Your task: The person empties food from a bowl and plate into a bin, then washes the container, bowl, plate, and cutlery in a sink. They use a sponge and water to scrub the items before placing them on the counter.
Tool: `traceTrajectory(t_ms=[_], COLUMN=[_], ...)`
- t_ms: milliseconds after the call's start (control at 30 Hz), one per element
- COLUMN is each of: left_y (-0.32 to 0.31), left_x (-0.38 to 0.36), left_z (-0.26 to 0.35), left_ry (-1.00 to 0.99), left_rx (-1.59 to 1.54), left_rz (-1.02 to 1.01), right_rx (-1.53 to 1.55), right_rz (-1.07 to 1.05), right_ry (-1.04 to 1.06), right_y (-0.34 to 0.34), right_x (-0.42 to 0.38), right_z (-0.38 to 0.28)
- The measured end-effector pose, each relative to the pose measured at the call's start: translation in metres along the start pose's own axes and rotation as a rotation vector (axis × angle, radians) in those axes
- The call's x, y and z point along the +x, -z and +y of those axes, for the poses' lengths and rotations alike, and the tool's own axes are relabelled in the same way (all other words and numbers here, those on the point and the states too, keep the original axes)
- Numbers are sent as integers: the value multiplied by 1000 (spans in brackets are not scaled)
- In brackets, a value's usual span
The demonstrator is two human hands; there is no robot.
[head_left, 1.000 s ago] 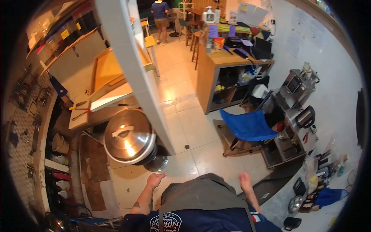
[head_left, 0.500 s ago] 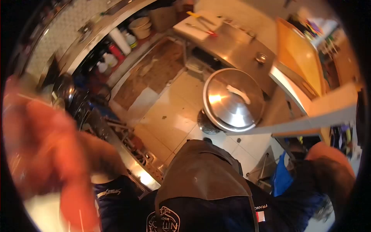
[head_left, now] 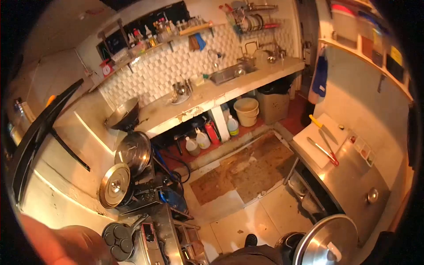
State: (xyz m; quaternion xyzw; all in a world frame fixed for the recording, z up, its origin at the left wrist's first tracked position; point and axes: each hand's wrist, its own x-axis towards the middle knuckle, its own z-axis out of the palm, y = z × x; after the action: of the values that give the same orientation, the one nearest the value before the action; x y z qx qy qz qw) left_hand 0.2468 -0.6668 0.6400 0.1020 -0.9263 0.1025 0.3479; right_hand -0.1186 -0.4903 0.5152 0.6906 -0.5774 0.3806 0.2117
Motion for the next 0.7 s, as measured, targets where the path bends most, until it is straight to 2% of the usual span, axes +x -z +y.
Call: traceTrajectory(t_ms=[300, 433, 533, 567, 600, 633, 667, 700], left_y=[-57, -97, -150, -173, -208, -247, -287, -325], left_x=[73, 126, 180, 203, 227, 245, 256, 258], left_z=[-112, -202, -307, -356, -414, -481, -544, -614], left_ry=[130, 137, 105, 48, -134, -166, -43, 270], left_rx=[103, 200, 314, 379, 490, 463, 348, 189], left_rz=[-7, 25, 12, -20, -46, -130, -198, -274], right_rx=[-42, -85, -94, -89, -80, -60, -23, 77], right_rz=[219, 351, 438, 462, 461, 441, 396, 288], right_ry=[389, 537, 559, 528, 466, 355, 213, -39], right_y=[-63, -109, -174, -202, -239, -284, -338, -399], right_x=[143, 193, 231, 243, 255, 265, 274, 274], right_z=[82, 127, 181, 206, 234, 269, 305, 349])
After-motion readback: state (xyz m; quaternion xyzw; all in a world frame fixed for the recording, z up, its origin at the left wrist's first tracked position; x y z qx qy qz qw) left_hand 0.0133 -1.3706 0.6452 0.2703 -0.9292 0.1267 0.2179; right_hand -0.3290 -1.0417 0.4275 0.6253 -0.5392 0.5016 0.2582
